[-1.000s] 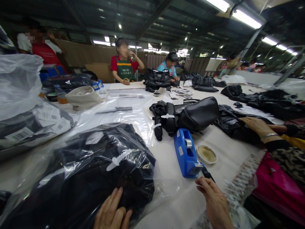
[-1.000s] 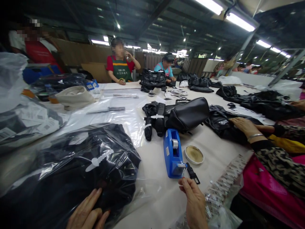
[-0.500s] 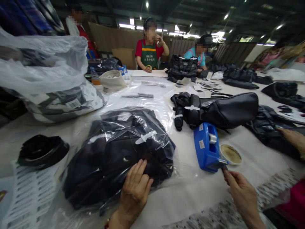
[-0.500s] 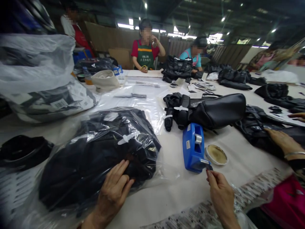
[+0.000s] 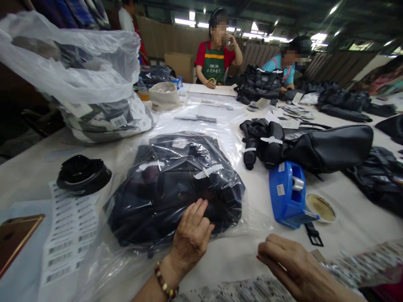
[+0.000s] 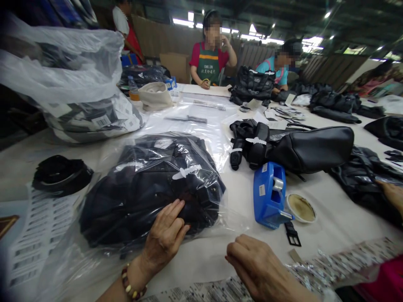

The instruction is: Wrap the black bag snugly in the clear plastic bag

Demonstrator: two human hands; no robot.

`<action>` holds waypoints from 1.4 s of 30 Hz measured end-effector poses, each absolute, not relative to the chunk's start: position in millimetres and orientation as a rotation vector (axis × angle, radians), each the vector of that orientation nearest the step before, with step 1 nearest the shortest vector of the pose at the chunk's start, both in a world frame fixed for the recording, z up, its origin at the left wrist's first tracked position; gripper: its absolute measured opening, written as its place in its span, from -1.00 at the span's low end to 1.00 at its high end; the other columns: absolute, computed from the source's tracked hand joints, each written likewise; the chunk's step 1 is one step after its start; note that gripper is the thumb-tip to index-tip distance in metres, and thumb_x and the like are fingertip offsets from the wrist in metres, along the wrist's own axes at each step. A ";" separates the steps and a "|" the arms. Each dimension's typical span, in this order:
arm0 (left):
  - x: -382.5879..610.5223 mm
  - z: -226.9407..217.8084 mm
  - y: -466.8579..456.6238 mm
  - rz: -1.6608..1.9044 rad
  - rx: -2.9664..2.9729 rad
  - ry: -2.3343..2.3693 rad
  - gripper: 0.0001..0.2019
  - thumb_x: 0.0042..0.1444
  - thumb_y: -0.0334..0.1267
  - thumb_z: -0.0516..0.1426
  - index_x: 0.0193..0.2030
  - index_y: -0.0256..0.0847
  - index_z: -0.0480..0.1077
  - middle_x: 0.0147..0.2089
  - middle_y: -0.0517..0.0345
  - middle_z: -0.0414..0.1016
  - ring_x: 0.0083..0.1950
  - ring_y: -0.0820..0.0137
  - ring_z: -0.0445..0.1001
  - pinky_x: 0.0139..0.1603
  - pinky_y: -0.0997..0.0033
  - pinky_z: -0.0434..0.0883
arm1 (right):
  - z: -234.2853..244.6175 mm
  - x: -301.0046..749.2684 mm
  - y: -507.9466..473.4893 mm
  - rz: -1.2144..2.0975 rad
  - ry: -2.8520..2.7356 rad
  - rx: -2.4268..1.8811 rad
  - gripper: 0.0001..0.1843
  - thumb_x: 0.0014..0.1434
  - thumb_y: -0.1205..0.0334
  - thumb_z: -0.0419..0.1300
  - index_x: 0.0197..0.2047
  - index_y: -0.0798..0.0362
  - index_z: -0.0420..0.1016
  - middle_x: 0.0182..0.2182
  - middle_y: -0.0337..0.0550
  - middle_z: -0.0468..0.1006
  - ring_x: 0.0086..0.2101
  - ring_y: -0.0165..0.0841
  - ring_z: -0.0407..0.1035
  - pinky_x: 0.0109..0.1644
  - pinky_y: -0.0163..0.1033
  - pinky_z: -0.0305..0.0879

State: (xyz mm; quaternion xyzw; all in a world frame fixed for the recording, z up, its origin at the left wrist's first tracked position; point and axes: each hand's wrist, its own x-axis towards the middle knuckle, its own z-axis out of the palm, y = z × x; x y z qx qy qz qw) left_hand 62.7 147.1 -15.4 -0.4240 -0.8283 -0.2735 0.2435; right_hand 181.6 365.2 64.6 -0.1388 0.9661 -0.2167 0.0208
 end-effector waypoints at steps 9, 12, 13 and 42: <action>64.0 -18.8 144.4 -0.781 -1.141 -2.267 -0.87 0.20 -0.42 -0.01 -0.31 -0.30 0.34 0.14 -0.13 0.33 0.23 0.19 0.22 0.16 0.12 0.36 | 54.1 115.6 328.6 -0.067 3.059 -0.819 -0.76 0.05 0.57 0.04 -0.41 0.01 0.21 -0.50 -0.26 0.35 -0.46 -0.35 0.18 -0.39 -0.24 -0.03; 63.9 -21.2 144.3 -0.794 -1.138 -2.266 -0.87 0.19 -0.44 -0.02 -0.28 -0.31 0.35 0.14 -0.13 0.33 0.23 0.19 0.22 0.17 0.12 0.35 | 47.2 109.5 323.6 0.021 3.128 -0.871 -0.75 -0.01 0.58 0.06 -0.40 0.01 0.21 -0.50 -0.26 0.33 -0.46 -0.35 0.17 -0.37 -0.23 -0.05; 63.9 -21.8 144.5 -0.796 -1.135 -2.263 -0.87 0.18 -0.44 -0.02 -0.28 -0.31 0.35 0.14 -0.13 0.33 0.23 0.19 0.22 0.17 0.12 0.35 | 45.4 108.5 322.6 0.045 3.139 -0.864 -0.76 -0.01 0.57 0.06 -0.40 0.01 0.21 -0.50 -0.26 0.32 -0.46 -0.34 0.16 -0.36 -0.23 -0.05; 61.9 -19.4 144.4 -0.820 -1.142 -2.371 -0.91 0.17 -0.40 0.04 -0.25 -0.28 0.36 0.17 -0.08 0.31 0.26 0.23 0.19 0.20 0.15 0.33 | 29.1 138.0 325.0 -0.272 3.173 -0.912 -0.73 0.19 0.55 -0.13 -0.35 0.06 0.26 -0.51 -0.24 0.31 -0.50 -0.39 0.13 -0.40 -0.27 0.02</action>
